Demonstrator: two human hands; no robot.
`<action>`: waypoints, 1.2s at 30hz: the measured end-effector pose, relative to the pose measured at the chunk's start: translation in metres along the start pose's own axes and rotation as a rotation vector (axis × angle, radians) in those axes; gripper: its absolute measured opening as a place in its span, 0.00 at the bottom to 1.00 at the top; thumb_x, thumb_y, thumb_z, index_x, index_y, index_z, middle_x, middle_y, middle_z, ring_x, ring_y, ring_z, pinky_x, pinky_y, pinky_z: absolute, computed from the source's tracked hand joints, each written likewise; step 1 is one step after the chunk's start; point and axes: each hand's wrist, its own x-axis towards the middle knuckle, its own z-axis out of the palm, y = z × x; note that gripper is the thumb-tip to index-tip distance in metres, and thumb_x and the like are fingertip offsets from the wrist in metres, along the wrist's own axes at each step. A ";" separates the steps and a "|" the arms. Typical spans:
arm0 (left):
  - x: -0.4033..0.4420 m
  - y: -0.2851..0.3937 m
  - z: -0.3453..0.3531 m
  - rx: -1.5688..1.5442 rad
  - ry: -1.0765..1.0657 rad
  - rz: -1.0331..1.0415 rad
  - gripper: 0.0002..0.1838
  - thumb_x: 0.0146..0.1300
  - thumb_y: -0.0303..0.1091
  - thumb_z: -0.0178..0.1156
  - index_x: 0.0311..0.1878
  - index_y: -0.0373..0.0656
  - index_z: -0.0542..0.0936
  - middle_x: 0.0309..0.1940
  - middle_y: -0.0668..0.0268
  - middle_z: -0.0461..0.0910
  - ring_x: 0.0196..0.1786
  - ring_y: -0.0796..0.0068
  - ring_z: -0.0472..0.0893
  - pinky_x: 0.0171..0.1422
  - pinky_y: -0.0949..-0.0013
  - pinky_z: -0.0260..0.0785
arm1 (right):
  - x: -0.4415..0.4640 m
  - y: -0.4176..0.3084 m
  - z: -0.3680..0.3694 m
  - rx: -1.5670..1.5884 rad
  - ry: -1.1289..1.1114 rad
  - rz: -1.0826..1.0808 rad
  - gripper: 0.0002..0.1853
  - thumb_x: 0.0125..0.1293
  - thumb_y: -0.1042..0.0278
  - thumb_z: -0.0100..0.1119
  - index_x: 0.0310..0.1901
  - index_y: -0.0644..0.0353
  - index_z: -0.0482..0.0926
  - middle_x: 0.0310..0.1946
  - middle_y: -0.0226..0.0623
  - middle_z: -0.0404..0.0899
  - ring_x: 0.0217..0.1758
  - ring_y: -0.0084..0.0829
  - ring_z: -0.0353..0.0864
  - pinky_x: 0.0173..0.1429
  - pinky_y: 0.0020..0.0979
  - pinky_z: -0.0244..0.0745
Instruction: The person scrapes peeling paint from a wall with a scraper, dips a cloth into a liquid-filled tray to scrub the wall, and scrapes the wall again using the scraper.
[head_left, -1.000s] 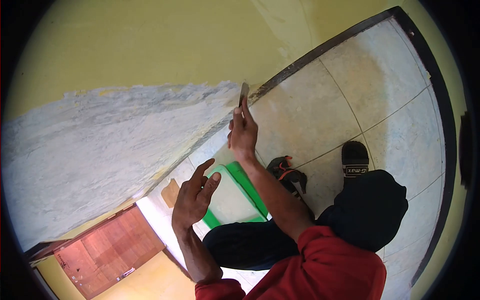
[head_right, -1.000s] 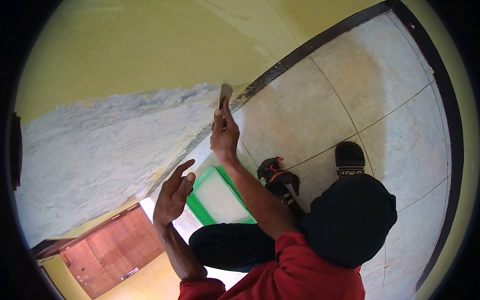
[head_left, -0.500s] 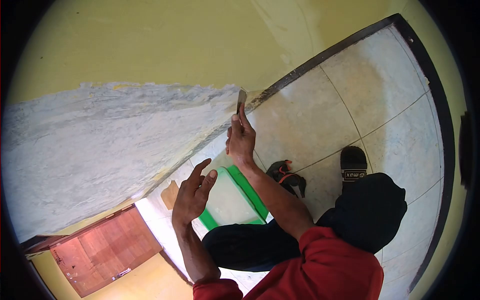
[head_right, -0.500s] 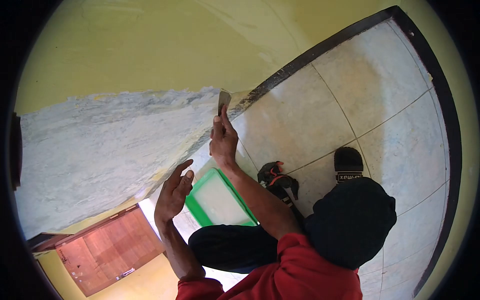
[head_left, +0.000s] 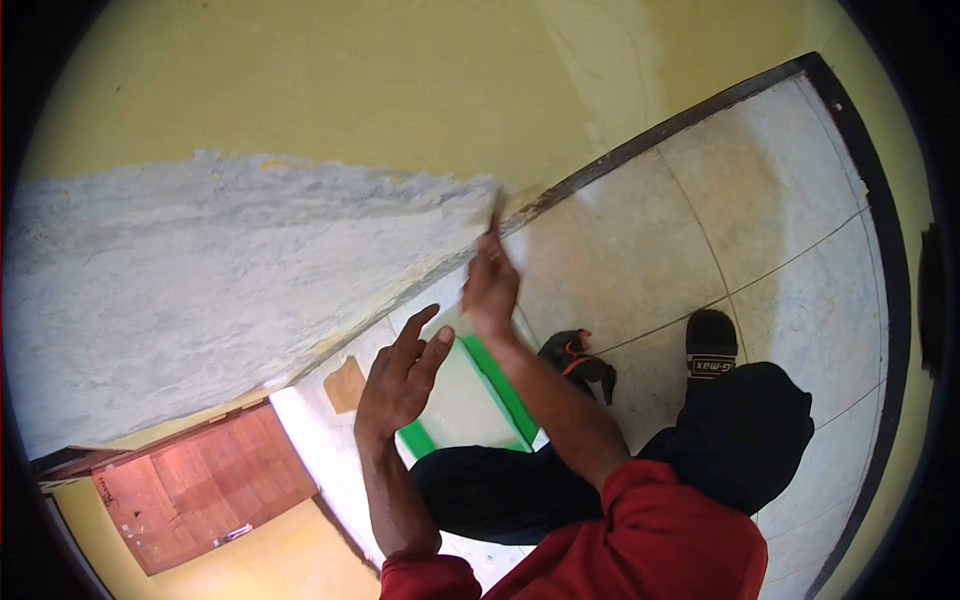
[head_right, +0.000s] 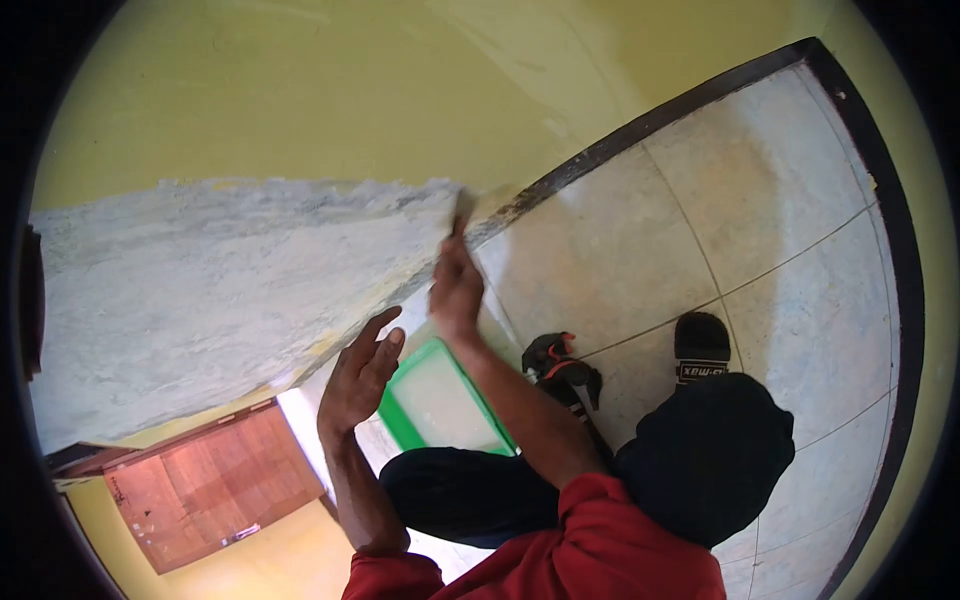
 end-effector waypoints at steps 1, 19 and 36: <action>-0.005 0.001 0.001 0.030 0.010 -0.024 0.29 0.69 0.53 0.49 0.63 0.41 0.70 0.18 0.55 0.74 0.25 0.62 0.75 0.36 0.62 0.64 | 0.007 -0.023 -0.007 0.005 0.002 0.011 0.26 0.74 0.57 0.46 0.70 0.52 0.59 0.14 0.19 0.56 0.12 0.13 0.56 0.12 0.22 0.57; -0.020 -0.005 0.001 -0.017 0.003 -0.064 0.33 0.69 0.59 0.47 0.64 0.40 0.68 0.18 0.54 0.75 0.26 0.61 0.76 0.37 0.62 0.65 | -0.009 -0.024 -0.009 -0.055 -0.091 0.071 0.27 0.73 0.55 0.47 0.71 0.47 0.57 0.12 0.20 0.55 0.07 0.15 0.54 0.10 0.23 0.56; -0.025 -0.020 0.002 -0.061 0.055 0.019 0.30 0.68 0.54 0.49 0.62 0.38 0.69 0.18 0.51 0.76 0.30 0.51 0.80 0.37 0.57 0.67 | -0.029 -0.020 0.001 -0.180 -0.135 0.099 0.27 0.73 0.54 0.47 0.71 0.46 0.58 0.12 0.19 0.54 0.09 0.13 0.51 0.11 0.22 0.56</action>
